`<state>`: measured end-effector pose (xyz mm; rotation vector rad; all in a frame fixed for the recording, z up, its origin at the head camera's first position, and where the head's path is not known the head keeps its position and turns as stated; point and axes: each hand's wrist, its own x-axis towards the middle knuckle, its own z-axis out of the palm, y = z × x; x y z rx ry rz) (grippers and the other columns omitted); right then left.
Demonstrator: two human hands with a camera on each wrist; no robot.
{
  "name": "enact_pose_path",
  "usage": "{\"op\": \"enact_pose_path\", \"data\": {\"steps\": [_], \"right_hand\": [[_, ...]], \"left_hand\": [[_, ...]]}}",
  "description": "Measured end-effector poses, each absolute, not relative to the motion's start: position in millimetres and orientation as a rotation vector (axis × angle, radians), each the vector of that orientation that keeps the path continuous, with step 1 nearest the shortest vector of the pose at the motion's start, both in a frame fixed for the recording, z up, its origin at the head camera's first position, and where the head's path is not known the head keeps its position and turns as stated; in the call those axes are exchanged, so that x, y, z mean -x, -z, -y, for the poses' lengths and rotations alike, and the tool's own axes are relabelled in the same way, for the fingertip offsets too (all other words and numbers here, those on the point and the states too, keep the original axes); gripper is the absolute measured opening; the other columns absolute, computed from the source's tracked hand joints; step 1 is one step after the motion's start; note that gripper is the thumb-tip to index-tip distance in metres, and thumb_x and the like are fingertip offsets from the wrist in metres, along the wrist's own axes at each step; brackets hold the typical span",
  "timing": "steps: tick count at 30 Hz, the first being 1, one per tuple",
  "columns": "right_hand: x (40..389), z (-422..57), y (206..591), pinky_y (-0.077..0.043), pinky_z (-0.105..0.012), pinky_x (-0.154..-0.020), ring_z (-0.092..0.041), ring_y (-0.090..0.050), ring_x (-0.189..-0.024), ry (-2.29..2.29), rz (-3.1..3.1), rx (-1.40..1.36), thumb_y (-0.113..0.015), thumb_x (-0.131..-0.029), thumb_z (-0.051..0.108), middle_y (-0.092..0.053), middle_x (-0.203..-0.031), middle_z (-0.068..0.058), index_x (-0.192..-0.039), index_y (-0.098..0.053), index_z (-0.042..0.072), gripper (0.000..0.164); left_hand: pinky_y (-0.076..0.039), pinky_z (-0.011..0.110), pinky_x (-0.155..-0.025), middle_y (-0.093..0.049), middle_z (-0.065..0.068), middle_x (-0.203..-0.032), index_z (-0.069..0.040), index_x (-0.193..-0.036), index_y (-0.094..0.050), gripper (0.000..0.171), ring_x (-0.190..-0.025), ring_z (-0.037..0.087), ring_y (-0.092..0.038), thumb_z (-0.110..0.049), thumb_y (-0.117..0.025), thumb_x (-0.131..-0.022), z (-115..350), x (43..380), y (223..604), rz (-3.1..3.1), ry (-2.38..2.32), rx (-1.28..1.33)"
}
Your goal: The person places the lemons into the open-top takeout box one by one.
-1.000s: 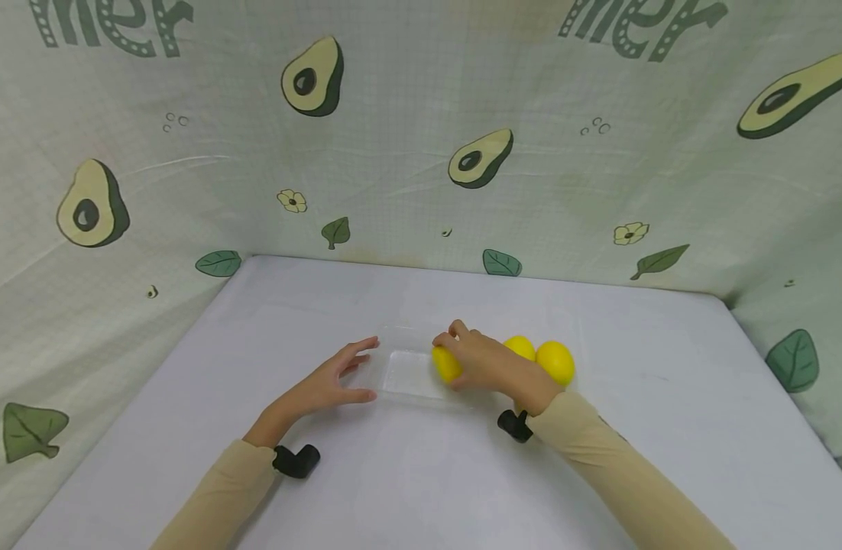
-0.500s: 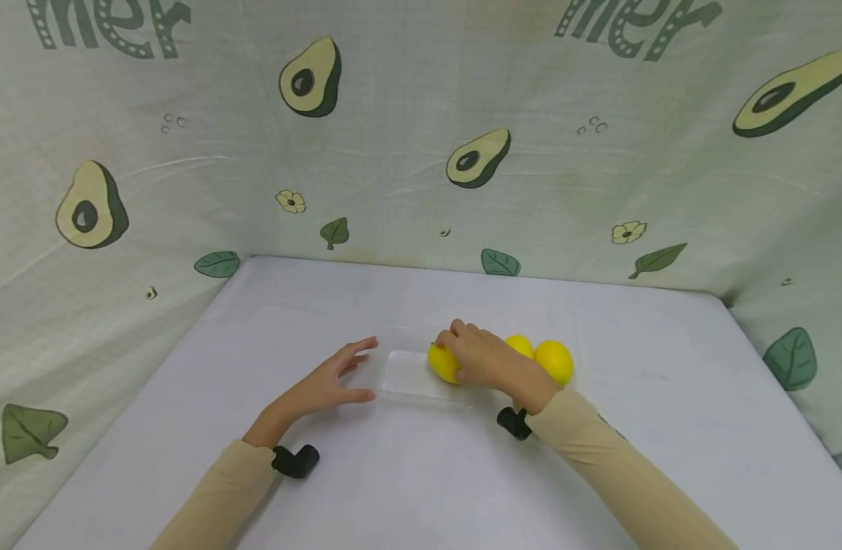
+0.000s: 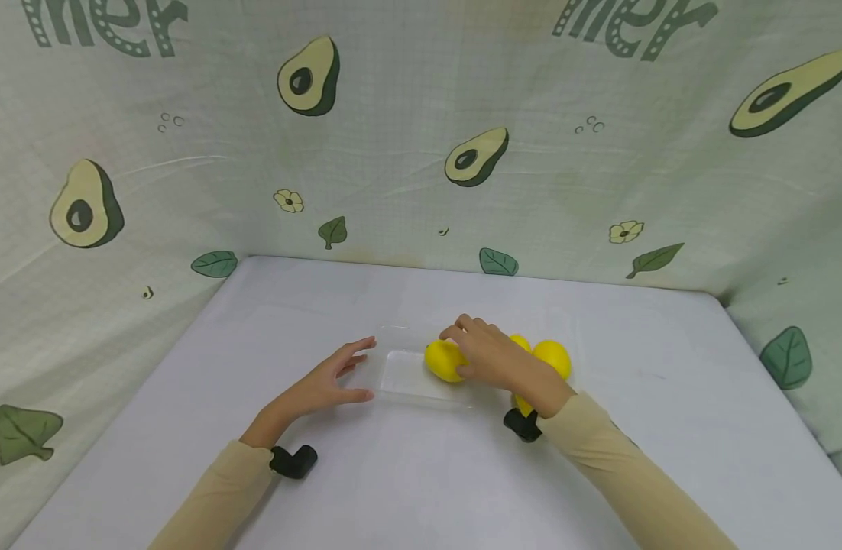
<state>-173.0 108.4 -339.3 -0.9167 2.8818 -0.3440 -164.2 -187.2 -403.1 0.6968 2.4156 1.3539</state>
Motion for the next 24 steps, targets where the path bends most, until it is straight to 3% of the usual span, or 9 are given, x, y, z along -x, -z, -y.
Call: {"op": "enact_pose_path", "data": {"steps": [24], "right_hand": [[139.5, -161.4, 329.7, -0.038, -0.052, -0.104, -0.032, -0.041, -0.126, 0.672, -2.861, 0.699, -0.065, -0.087, 0.028, -0.044, -0.139, -0.012, -0.132, -0.047, 0.009, 0.053]], "left_hand": [[-0.021, 0.057, -0.112, -0.021, 0.014, -0.153, -0.011, -0.149, -0.018, 0.086, -0.137, 0.041, -0.025, -0.022, -0.071, -0.082, 187.9, 164.8, 403.6, -2.388, -1.37, -0.703]]}}
